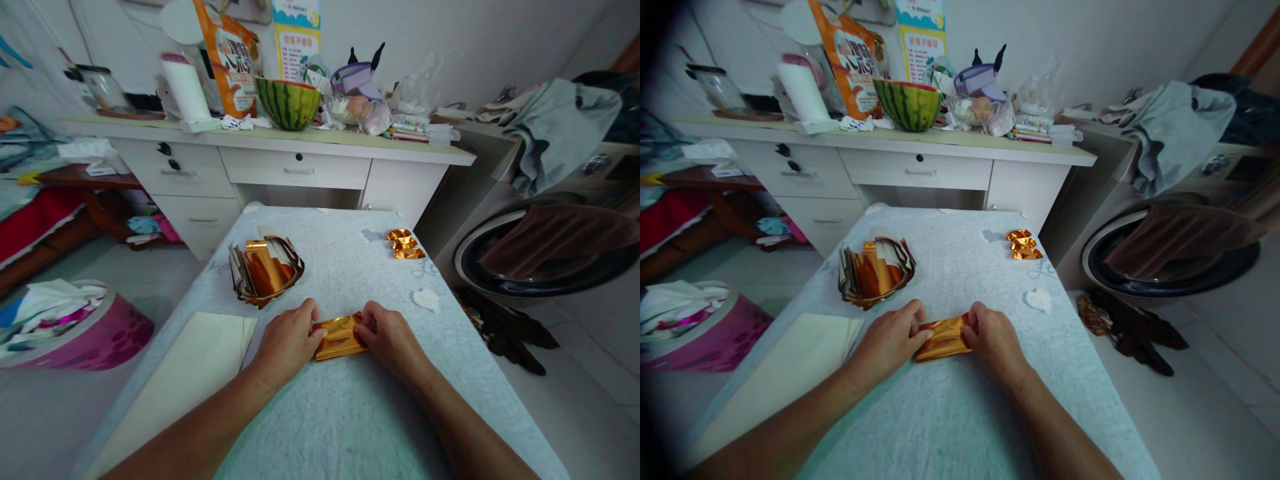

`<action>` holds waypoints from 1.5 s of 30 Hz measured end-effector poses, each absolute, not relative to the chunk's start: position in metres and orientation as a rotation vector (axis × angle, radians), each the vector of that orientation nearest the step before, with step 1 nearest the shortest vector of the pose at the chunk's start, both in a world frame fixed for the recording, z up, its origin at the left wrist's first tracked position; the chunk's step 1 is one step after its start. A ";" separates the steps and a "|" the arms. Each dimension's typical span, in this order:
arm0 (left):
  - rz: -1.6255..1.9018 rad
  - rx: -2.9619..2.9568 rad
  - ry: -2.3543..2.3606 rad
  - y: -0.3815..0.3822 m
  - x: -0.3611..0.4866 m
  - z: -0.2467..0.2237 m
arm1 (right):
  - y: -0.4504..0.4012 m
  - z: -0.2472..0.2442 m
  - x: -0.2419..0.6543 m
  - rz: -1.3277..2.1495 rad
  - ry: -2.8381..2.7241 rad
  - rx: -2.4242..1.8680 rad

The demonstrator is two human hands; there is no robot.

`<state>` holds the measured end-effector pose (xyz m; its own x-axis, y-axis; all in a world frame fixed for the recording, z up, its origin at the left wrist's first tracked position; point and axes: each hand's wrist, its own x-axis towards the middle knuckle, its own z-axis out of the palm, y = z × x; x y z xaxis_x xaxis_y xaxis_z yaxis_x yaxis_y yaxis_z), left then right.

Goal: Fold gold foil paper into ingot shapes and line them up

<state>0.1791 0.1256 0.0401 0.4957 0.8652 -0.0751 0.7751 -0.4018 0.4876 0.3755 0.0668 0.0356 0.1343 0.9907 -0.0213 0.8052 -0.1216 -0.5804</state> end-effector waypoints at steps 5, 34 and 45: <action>0.242 2.304 1.370 0.127 0.176 0.040 | 0.067 0.037 0.375 0.572 -1.768 -1.960; 0.272 2.460 1.083 0.125 0.179 0.040 | 0.066 0.037 0.368 0.472 -1.816 -2.022; 0.238 2.520 1.103 0.117 0.181 0.049 | 0.065 0.033 0.371 0.451 -1.841 -1.977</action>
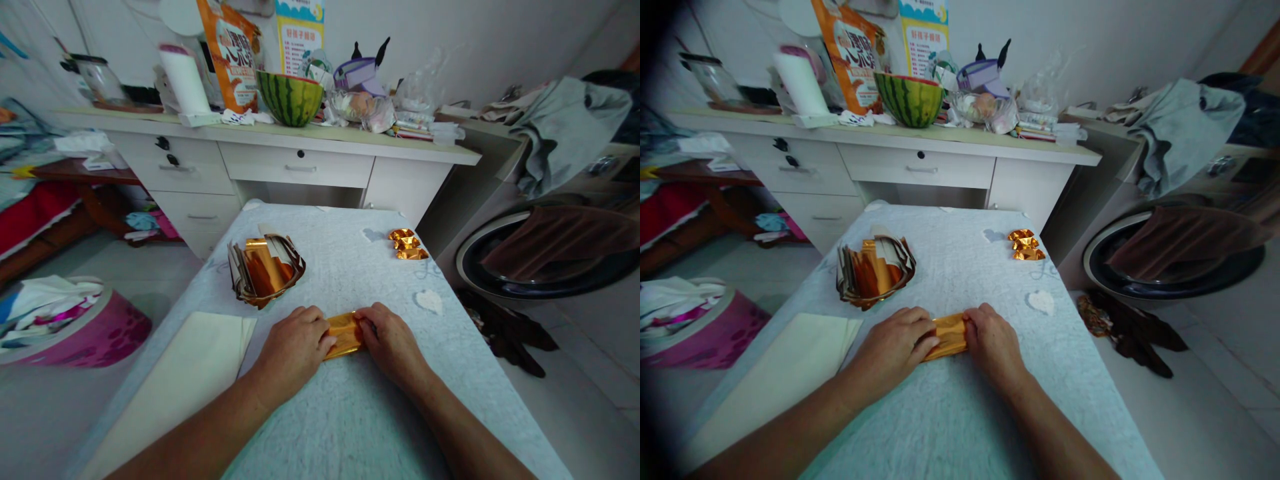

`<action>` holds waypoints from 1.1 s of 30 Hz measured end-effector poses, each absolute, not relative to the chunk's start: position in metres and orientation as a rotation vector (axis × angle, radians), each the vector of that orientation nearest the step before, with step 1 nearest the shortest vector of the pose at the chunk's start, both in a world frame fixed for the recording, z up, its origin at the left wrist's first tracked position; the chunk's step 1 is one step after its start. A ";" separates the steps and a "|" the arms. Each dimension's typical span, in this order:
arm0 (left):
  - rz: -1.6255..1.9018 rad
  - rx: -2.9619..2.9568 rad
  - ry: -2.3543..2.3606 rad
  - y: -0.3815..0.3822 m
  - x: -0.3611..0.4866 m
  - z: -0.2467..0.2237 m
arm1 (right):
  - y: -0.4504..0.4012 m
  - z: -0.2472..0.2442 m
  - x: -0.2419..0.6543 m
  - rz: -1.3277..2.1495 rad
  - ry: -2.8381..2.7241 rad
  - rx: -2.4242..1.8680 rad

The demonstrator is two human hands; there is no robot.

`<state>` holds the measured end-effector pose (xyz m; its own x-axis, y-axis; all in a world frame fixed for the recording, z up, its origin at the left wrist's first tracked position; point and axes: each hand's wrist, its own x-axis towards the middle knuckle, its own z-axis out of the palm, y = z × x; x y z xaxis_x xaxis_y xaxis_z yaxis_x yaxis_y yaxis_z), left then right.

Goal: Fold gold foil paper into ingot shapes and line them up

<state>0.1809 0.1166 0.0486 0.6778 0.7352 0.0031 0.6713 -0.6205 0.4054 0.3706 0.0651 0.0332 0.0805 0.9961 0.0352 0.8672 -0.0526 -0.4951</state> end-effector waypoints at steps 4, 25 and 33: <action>0.260 2.563 1.097 0.114 0.181 0.047 | 0.065 0.034 0.371 0.447 -1.847 -1.989; 0.075 2.669 1.166 0.104 0.186 0.051 | 0.067 0.034 0.366 0.428 -1.853 -2.122; 0.092 2.771 1.121 0.102 0.186 0.046 | 0.066 0.035 0.363 0.376 -1.830 -2.163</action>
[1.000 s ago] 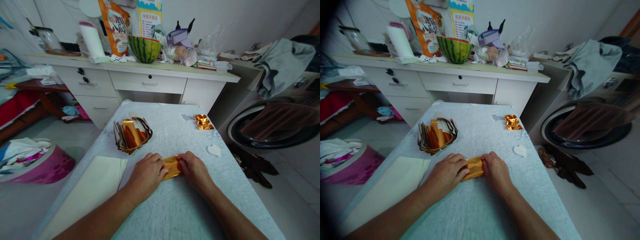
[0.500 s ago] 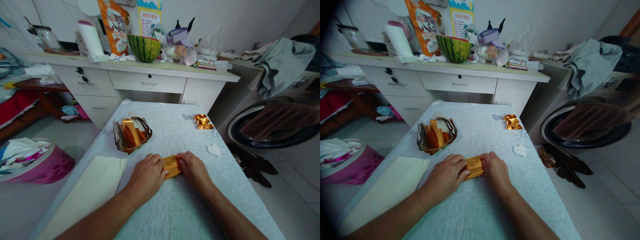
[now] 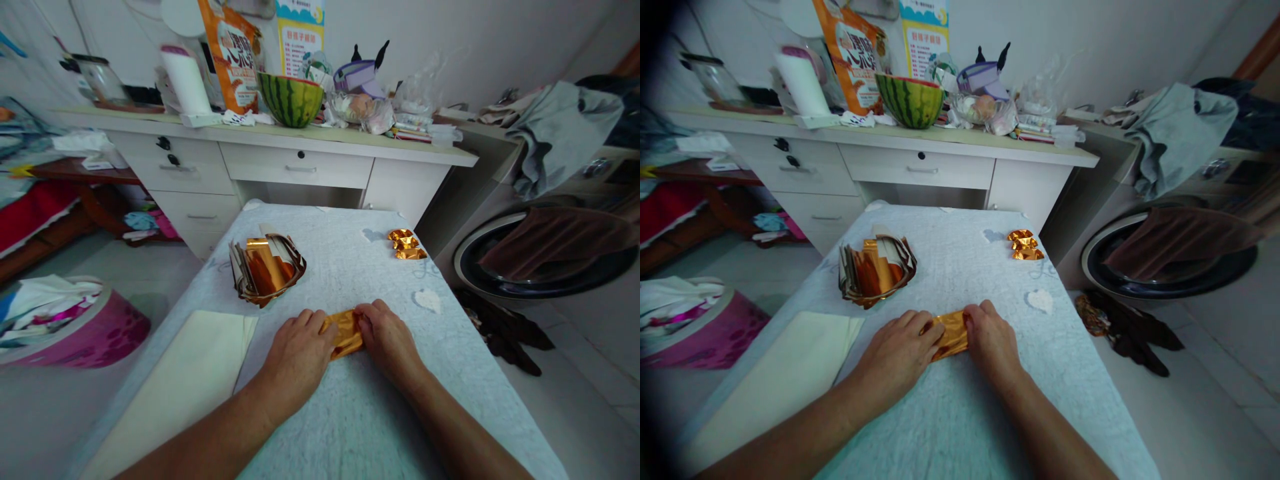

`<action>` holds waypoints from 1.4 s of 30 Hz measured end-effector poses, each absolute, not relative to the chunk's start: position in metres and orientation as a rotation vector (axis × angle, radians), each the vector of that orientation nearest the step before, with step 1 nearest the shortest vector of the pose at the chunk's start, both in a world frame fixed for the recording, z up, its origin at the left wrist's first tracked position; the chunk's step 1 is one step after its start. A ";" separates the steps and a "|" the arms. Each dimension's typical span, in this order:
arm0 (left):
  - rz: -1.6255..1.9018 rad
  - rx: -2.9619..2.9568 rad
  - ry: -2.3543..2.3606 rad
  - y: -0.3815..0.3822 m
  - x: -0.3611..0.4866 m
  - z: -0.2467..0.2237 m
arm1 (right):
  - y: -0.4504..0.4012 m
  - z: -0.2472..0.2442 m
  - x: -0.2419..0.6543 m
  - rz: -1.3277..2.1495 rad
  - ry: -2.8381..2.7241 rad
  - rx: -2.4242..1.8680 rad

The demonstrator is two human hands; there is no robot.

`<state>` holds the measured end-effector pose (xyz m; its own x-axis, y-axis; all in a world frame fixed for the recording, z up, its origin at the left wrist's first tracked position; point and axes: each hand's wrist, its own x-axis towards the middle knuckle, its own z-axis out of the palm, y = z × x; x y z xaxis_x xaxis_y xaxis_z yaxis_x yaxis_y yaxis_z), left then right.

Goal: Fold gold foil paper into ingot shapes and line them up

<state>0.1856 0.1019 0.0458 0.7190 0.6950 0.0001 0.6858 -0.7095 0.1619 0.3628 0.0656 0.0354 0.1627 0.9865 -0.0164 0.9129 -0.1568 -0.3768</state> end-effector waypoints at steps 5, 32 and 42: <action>0.177 2.779 0.987 0.104 0.186 0.040 | 0.064 0.034 0.362 0.316 -1.864 -2.186; 0.002 2.466 0.711 0.138 0.163 0.051 | 0.053 0.034 0.337 -0.023 -2.083 -2.172; 0.082 2.416 0.781 0.139 0.162 0.051 | 0.053 0.037 0.342 0.025 -2.076 -2.147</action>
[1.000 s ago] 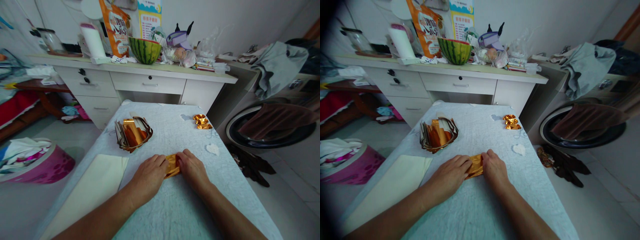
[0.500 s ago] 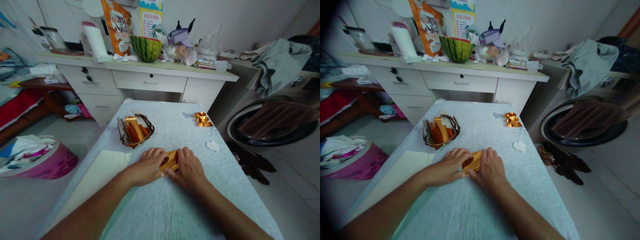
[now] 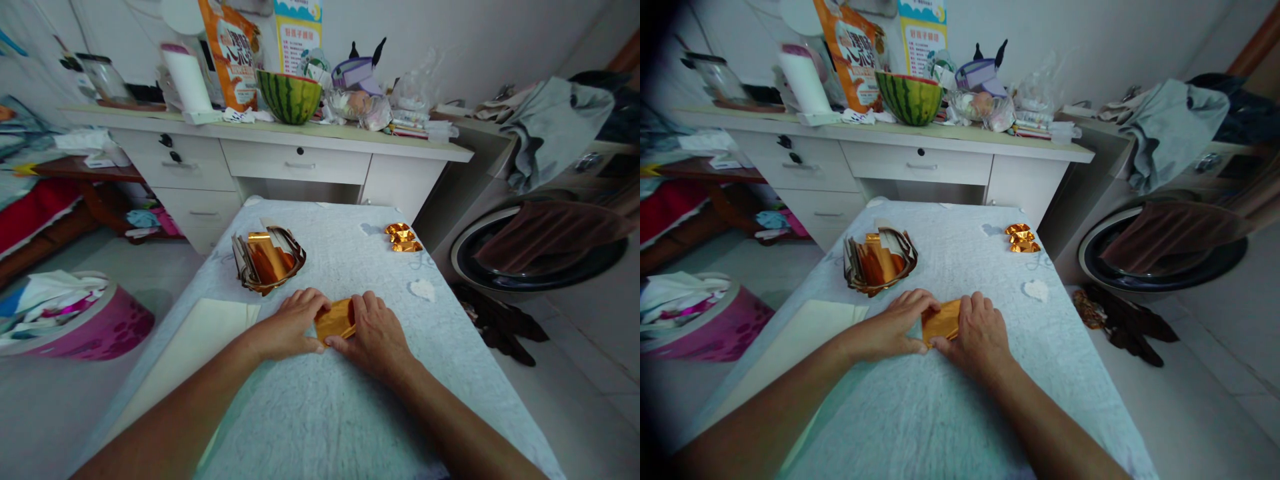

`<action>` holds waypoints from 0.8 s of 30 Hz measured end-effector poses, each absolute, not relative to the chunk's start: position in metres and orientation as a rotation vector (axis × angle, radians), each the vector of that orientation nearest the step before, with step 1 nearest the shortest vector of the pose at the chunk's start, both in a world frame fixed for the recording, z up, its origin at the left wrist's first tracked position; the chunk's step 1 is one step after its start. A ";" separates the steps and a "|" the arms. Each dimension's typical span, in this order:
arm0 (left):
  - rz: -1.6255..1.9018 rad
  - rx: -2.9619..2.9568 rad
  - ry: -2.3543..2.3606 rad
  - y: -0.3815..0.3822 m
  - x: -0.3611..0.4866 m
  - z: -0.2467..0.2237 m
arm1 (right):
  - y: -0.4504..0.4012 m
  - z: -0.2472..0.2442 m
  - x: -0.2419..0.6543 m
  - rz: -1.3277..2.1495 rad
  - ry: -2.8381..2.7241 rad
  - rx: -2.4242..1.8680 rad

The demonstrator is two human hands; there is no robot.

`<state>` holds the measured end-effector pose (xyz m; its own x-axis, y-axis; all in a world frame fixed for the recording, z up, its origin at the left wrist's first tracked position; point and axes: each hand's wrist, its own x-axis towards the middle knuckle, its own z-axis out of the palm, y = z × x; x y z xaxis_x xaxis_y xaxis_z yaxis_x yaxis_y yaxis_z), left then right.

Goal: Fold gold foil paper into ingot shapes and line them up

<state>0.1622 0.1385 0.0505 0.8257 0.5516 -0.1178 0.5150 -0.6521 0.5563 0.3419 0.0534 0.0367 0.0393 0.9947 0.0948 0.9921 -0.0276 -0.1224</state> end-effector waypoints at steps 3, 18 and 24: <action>0.131 2.356 0.814 0.141 0.161 0.051 | 0.054 0.035 0.343 -0.004 -2.076 -2.134; 0.231 2.365 0.897 0.140 0.163 0.037 | 0.055 0.037 0.350 0.079 -2.070 -2.120; 0.163 2.375 0.913 0.138 0.163 0.043 | 0.057 0.035 0.375 0.111 -2.022 -2.202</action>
